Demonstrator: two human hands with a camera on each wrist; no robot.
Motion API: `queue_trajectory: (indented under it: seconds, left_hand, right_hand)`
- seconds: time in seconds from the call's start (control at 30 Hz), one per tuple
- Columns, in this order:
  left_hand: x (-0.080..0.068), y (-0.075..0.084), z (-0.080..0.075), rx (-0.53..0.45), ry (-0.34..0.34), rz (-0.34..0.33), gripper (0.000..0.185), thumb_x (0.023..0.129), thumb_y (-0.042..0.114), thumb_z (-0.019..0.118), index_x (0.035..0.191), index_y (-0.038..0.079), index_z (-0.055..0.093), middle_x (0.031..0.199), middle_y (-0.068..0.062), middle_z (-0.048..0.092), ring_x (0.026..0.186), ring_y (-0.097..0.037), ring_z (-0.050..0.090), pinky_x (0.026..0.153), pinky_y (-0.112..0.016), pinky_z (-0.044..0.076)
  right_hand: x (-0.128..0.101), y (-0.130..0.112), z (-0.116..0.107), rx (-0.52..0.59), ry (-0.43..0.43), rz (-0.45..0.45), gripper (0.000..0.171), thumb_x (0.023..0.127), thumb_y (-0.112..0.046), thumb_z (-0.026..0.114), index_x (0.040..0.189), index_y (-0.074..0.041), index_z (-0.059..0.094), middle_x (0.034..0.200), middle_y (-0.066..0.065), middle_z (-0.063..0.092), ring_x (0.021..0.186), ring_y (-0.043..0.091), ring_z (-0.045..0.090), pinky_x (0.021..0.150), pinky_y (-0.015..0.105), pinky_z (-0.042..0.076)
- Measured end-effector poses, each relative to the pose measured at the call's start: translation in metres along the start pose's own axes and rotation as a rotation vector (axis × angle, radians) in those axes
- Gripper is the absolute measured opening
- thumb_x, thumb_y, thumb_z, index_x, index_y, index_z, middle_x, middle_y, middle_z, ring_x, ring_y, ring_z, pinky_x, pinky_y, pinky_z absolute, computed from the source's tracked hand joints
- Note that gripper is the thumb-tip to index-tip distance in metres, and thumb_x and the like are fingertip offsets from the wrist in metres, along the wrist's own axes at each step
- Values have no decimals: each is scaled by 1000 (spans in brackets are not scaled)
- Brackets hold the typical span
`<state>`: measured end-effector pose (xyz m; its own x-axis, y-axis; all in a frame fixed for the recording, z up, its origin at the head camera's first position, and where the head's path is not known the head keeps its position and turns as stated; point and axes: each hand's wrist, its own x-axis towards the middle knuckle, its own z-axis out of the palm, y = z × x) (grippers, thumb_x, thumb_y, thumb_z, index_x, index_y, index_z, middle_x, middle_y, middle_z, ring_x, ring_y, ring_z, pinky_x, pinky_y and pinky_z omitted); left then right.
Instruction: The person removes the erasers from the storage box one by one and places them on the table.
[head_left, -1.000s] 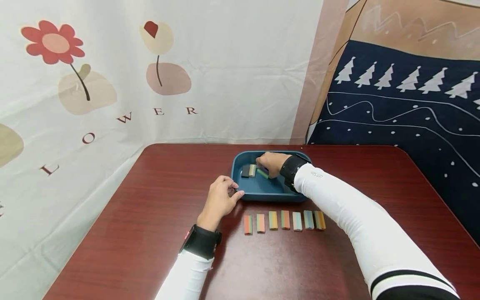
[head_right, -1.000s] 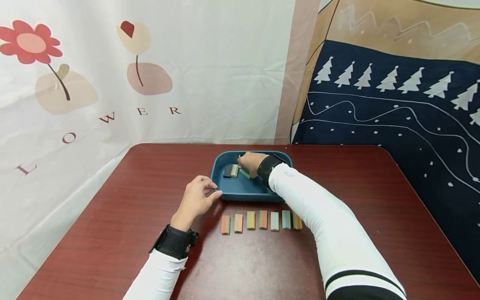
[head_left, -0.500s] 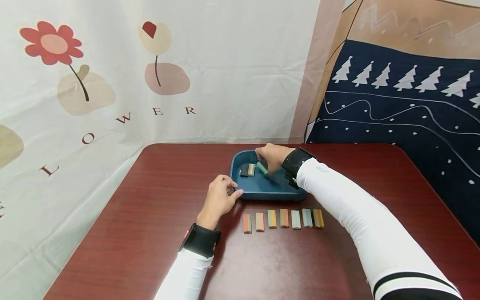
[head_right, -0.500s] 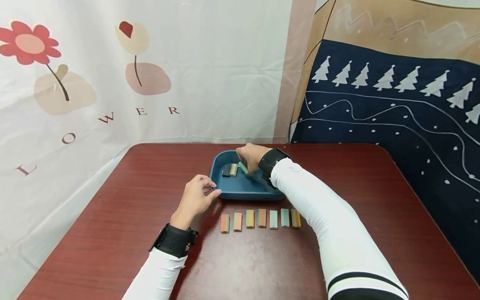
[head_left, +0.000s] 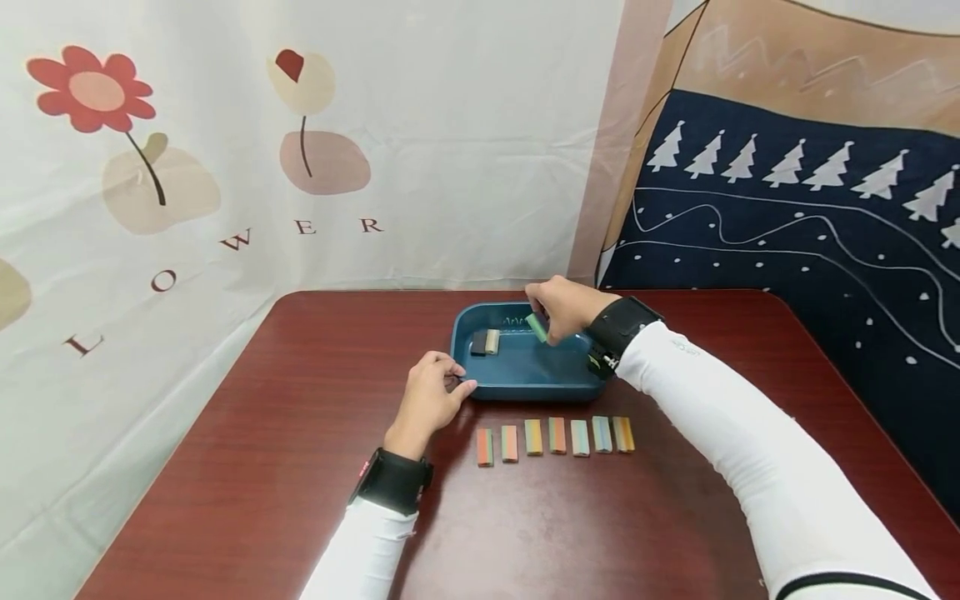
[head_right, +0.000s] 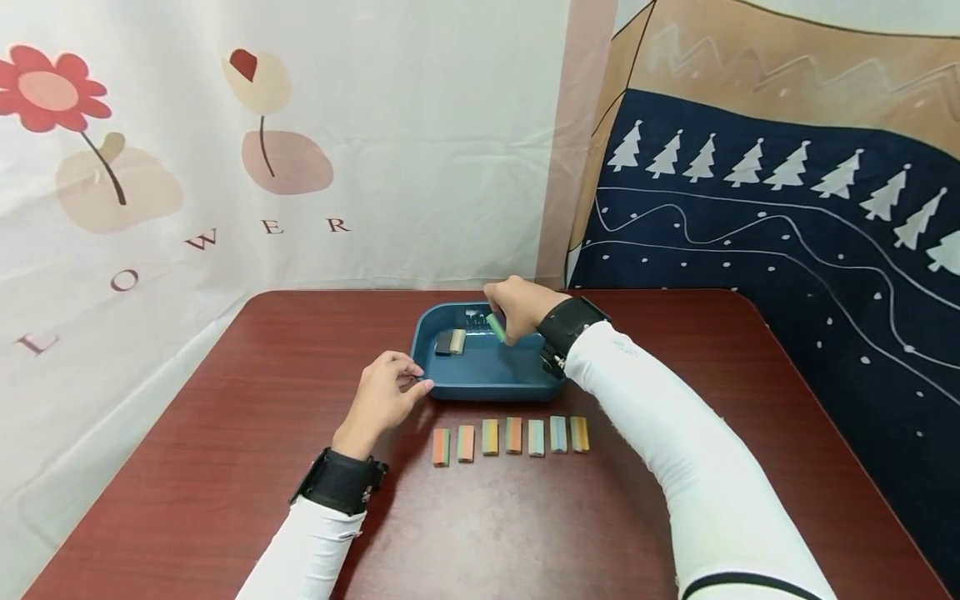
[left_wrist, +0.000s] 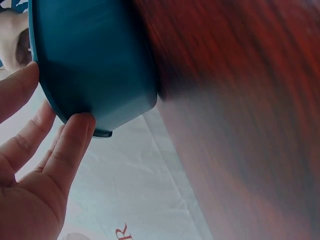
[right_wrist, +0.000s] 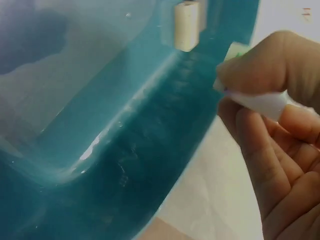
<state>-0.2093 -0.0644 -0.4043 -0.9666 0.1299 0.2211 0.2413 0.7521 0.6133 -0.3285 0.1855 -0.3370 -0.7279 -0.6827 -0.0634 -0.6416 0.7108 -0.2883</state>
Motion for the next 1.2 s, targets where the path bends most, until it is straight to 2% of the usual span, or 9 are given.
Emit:
queue_trajectory:
  seconds: [0.17,0.33,0.5,0.73,1.0,1.2]
  left_hand:
    - [0,-2,1,7,-1,6,18,86,19,76,90,4,68,108,-10,56,93,-25,60,81,-35,53]
    - [0,-3,2,4,-4,-13,18,86,20,77,89,5,67,109,-9,56,93,-25,60,81,-36,53]
    - [0,-4,4,-3,-9,-23,19,86,20,76,90,4,67,108,-9,56,94,-25,60,82,-36,53]
    - [-1,-5,6,-2,-18,-19,19,87,20,76,91,4,67,109,-10,56,94,-25,60,82,-37,53]
    - [2,-2,4,-23,-28,-10,18,87,19,75,92,4,67,109,-12,55,94,-26,61,83,-37,53]
    - [3,-1,1,-26,-29,-14,19,88,19,75,93,2,67,111,-13,55,95,-26,62,84,-38,53]
  right_hand:
    - [-28,2,-4,62,61,42,42,66,-2,84,92,-10,51,84,4,58,77,17,63,65,33,54]
    - [-56,4,-9,105,91,95,45,68,-3,84,99,-6,52,89,9,59,80,19,67,68,34,56]
    - [-83,8,-7,110,165,147,46,65,-1,84,97,-5,52,85,8,59,77,18,64,66,34,55]
    - [-125,5,10,137,264,265,43,63,-1,83,94,-3,52,78,7,60,69,18,58,60,32,52]
    - [-171,4,38,207,255,428,43,68,-1,80,99,1,50,75,7,55,65,20,52,55,32,46]
    - [-181,7,57,299,186,500,43,68,-1,81,98,2,50,75,8,53,63,21,50,52,32,43]
